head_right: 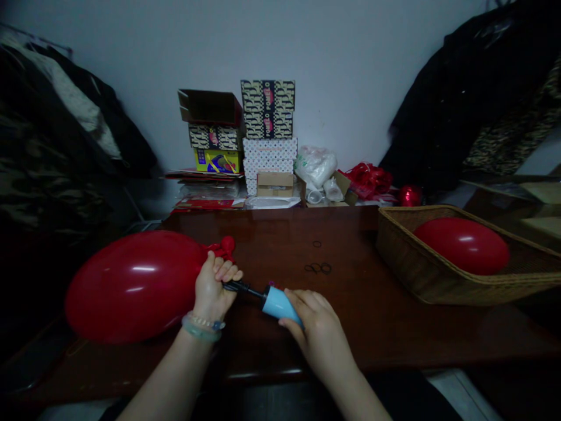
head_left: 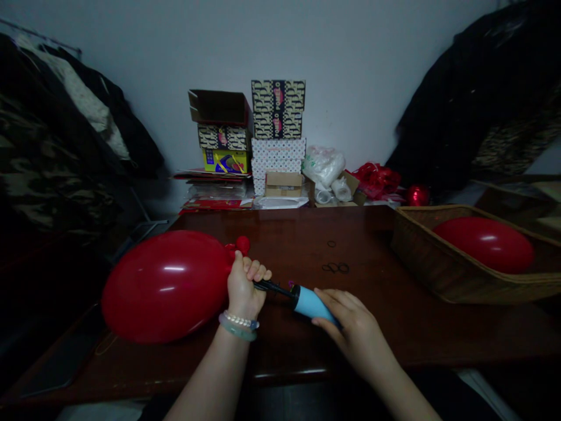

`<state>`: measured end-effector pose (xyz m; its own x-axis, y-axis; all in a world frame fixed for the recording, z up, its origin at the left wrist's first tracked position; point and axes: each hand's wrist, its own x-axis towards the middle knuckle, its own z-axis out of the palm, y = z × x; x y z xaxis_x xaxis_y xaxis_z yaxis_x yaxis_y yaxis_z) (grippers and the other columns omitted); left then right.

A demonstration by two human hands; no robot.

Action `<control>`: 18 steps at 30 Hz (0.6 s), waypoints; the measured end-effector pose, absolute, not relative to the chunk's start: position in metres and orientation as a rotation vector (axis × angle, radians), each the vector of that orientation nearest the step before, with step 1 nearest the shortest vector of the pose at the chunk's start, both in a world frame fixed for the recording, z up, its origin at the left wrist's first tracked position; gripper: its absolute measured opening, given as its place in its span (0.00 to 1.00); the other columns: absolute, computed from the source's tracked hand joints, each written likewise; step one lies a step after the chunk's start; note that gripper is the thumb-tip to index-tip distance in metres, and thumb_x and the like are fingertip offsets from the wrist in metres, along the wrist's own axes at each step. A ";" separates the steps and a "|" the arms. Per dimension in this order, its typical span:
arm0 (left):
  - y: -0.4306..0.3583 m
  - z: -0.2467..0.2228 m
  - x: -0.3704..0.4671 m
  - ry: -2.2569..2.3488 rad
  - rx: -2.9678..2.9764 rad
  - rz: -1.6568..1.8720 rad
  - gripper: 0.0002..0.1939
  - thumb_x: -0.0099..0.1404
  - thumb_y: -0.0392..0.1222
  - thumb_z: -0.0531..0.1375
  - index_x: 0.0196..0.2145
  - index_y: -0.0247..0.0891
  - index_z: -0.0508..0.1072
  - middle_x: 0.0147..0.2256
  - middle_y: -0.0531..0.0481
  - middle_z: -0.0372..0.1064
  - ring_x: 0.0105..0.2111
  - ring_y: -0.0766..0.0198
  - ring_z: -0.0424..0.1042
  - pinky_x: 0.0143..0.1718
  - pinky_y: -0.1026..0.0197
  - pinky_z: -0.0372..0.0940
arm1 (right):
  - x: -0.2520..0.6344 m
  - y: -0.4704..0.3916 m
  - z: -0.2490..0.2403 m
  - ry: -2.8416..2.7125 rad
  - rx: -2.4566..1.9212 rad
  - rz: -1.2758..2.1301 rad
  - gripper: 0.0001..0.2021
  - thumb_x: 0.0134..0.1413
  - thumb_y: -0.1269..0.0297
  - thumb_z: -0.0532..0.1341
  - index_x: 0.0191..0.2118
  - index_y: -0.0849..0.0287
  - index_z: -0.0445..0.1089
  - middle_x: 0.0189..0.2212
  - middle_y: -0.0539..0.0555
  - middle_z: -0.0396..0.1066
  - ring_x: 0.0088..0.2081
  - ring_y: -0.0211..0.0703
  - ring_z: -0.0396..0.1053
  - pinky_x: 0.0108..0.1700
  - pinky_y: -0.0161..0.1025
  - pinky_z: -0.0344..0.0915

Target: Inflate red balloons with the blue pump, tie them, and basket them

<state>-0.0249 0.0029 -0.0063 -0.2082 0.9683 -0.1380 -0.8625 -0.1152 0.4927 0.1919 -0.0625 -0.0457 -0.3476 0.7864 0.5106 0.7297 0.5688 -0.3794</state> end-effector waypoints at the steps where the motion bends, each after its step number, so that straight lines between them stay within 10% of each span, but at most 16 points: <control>1: 0.002 -0.007 -0.020 0.561 0.250 1.683 0.24 0.69 0.47 0.54 0.18 0.39 0.50 0.13 0.61 0.43 0.12 0.73 0.47 0.18 0.66 0.49 | 0.189 -0.063 -0.047 -2.129 -1.195 0.103 0.21 0.58 0.62 0.63 0.57 0.57 0.65 0.48 0.59 0.72 0.48 0.51 0.70 0.51 0.49 0.69; 18: 0.007 -0.005 -0.043 0.578 0.232 1.716 0.24 0.70 0.48 0.53 0.19 0.39 0.49 0.12 0.61 0.42 0.12 0.72 0.47 0.18 0.65 0.49 | 0.206 -0.058 -0.040 -2.203 -1.219 0.263 0.22 0.57 0.62 0.64 0.57 0.53 0.66 0.49 0.57 0.72 0.48 0.50 0.70 0.51 0.48 0.68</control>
<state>-0.0431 0.0073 -0.0046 -0.2321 0.9600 -0.1565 -0.8593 -0.1269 0.4955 0.2057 -0.0576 -0.0395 -0.3974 0.8222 0.4076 0.7032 0.5582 -0.4403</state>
